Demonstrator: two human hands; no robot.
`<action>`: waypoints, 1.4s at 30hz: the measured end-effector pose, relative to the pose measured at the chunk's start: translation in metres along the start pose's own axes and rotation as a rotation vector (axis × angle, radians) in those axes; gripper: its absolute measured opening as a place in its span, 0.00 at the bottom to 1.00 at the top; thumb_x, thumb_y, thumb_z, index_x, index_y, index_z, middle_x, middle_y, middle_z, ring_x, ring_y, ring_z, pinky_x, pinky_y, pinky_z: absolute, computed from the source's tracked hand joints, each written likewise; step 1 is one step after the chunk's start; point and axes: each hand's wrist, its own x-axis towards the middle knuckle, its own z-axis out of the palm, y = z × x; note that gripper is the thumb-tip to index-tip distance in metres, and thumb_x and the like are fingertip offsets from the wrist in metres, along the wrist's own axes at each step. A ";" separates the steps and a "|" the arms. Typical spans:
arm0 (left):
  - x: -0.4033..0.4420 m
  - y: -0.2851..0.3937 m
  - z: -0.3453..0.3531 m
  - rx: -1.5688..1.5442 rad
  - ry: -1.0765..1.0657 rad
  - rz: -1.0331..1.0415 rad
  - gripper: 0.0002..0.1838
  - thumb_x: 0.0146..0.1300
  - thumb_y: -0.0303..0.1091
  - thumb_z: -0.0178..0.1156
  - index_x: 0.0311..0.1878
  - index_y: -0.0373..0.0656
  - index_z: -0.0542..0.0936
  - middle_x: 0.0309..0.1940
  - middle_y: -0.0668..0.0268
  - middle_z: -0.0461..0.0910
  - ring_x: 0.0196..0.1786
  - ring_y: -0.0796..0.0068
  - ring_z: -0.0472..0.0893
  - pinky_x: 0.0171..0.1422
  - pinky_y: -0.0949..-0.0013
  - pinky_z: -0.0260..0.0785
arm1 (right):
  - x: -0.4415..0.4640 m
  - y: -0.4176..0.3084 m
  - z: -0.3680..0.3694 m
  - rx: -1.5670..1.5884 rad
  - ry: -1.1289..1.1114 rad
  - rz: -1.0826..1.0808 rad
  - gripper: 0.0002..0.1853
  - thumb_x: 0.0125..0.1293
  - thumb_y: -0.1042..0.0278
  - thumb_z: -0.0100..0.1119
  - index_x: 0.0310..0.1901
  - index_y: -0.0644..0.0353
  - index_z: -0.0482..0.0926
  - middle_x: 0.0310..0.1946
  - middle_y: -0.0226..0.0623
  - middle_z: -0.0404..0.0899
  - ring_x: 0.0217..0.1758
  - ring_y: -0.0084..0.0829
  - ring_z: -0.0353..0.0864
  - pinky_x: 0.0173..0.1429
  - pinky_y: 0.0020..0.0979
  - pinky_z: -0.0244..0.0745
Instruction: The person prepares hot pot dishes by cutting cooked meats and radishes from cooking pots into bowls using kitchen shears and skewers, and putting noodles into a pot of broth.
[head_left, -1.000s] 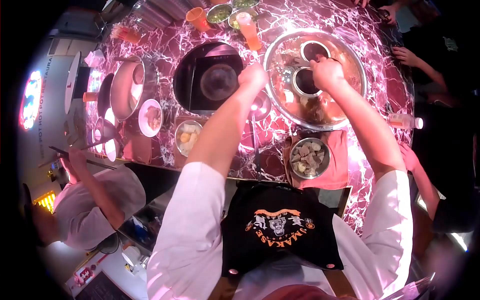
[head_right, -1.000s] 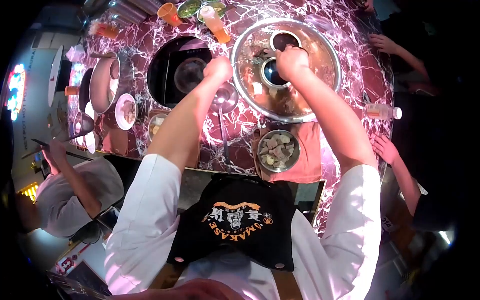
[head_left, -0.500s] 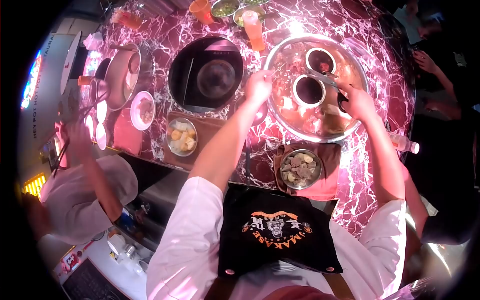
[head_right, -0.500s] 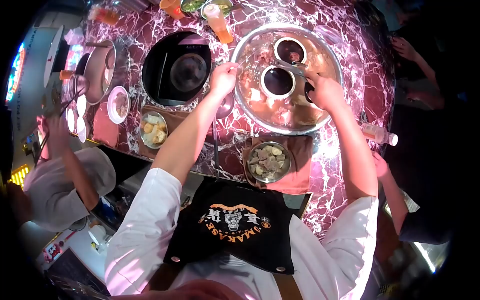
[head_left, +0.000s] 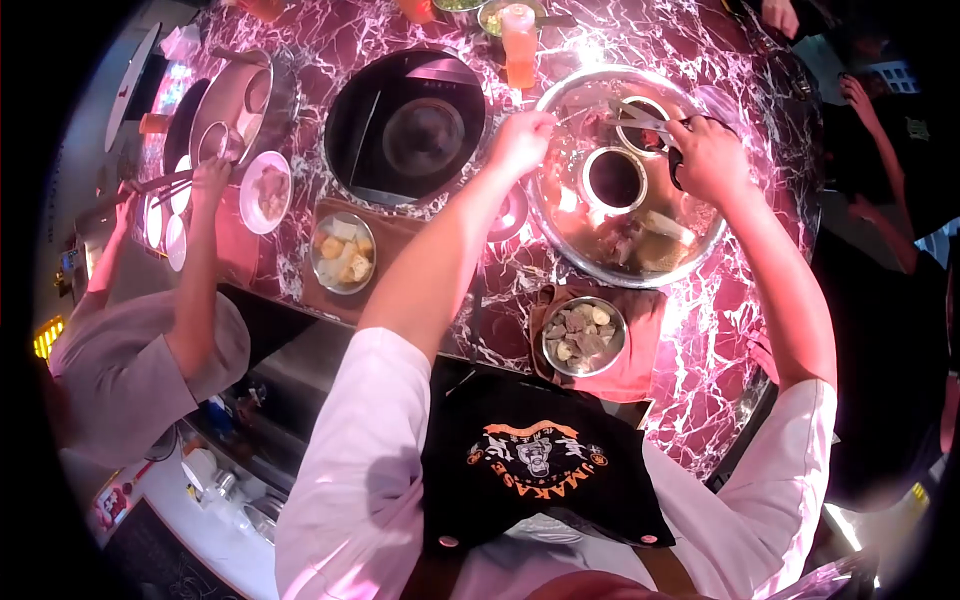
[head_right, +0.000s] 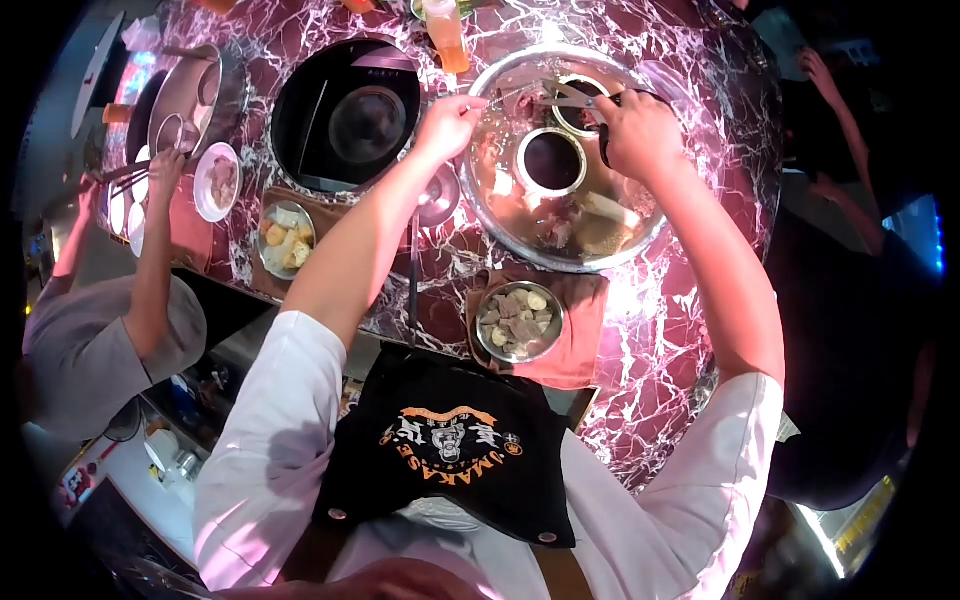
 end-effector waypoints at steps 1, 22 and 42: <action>0.005 0.005 -0.002 0.054 -0.015 -0.025 0.13 0.66 0.33 0.60 0.50 0.44 0.87 0.38 0.55 0.87 0.39 0.65 0.86 0.47 0.65 0.75 | 0.009 -0.003 0.004 -0.040 -0.040 -0.007 0.23 0.64 0.66 0.54 0.63 0.45 0.74 0.49 0.42 0.80 0.54 0.41 0.82 0.57 0.42 0.79; -0.023 0.020 0.074 -0.726 0.238 -0.873 0.07 0.66 0.25 0.52 0.42 0.43 0.80 0.20 0.70 0.72 0.16 0.79 0.66 0.17 0.70 0.53 | 0.012 -0.001 0.066 0.563 -0.197 0.221 0.30 0.57 0.61 0.65 0.64 0.42 0.75 0.44 0.50 0.86 0.50 0.48 0.85 0.57 0.45 0.80; -0.006 -0.028 0.070 -0.196 0.184 -0.119 0.11 0.71 0.28 0.58 0.51 0.36 0.84 0.27 0.66 0.82 0.24 0.78 0.80 0.29 0.70 0.72 | 0.035 0.005 0.040 0.462 -0.187 0.125 0.30 0.56 0.61 0.65 0.63 0.44 0.75 0.50 0.45 0.84 0.54 0.47 0.84 0.58 0.44 0.79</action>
